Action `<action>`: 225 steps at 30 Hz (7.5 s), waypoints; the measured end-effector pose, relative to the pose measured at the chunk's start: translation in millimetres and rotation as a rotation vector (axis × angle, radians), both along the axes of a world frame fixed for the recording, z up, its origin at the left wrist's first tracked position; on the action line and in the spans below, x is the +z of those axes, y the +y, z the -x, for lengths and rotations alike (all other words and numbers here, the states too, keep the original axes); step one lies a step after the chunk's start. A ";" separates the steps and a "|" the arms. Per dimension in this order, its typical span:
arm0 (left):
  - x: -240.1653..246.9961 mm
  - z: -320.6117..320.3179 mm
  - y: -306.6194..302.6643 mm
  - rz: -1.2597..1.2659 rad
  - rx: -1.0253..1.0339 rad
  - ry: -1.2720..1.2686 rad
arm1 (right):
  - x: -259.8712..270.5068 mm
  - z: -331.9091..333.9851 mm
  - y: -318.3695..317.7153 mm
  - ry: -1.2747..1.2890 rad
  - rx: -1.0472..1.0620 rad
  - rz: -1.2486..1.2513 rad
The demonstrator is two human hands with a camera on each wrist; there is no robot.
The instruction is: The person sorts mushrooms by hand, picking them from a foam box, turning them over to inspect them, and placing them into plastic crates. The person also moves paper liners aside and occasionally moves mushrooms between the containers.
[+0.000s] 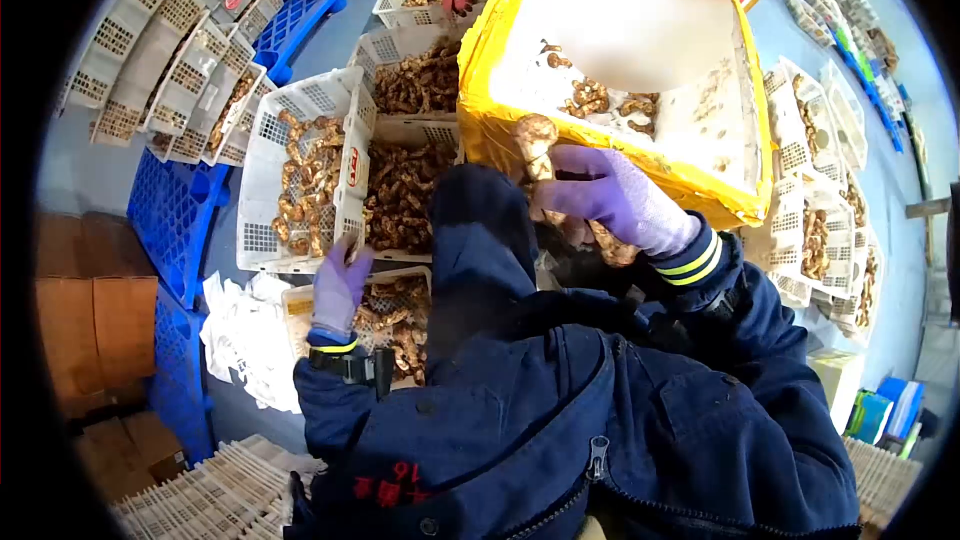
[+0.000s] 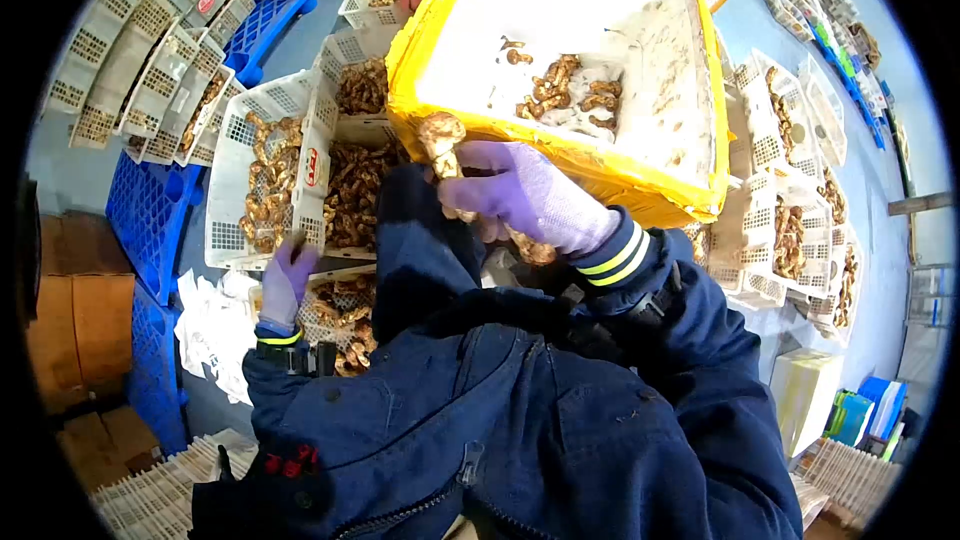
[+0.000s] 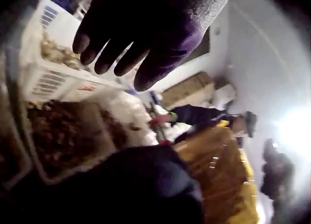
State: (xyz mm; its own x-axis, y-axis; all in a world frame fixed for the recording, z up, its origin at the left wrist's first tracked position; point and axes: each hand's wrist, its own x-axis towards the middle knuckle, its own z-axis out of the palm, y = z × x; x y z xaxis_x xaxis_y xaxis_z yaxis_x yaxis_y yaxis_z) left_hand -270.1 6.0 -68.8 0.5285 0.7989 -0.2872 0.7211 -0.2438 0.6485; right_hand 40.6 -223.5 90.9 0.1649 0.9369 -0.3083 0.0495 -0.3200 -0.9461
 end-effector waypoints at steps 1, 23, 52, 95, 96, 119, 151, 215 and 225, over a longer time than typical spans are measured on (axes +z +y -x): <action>32.6 -34.4 -17.7 0.146 -0.038 -0.301 | -12.2 3.2 5.0 -0.121 -0.025 0.001; -49.3 -101.0 36.0 0.526 0.336 -0.471 | -24.7 -37.4 -0.1 0.522 -0.580 -0.546; -46.6 -97.5 66.3 0.134 0.173 -0.668 | 29.2 -145.0 -76.9 -0.133 -0.563 -0.444; 97.6 -269.3 -5.4 -0.433 -0.358 -0.286 | -395.9 -298.8 13.2 -1.229 0.549 0.656; 97.7 -269.2 -4.8 -0.432 -0.358 -0.285 | -376.8 -292.1 28.6 -1.214 0.294 0.551; 81.1 -270.2 -0.9 -0.568 -0.493 -0.499 | -280.5 -341.6 101.7 0.003 0.576 0.245; 159.4 -236.5 -139.5 -0.464 -0.609 -0.285 | -24.8 -46.2 -72.2 -0.181 -0.387 -0.554; 140.4 -238.7 -194.6 0.967 -0.433 -0.710 | -33.6 -31.0 -96.7 0.610 -0.464 -0.562; 95.4 -226.8 -160.1 1.539 -0.418 -0.807 | -50.0 -54.1 -133.1 0.786 -0.702 -0.586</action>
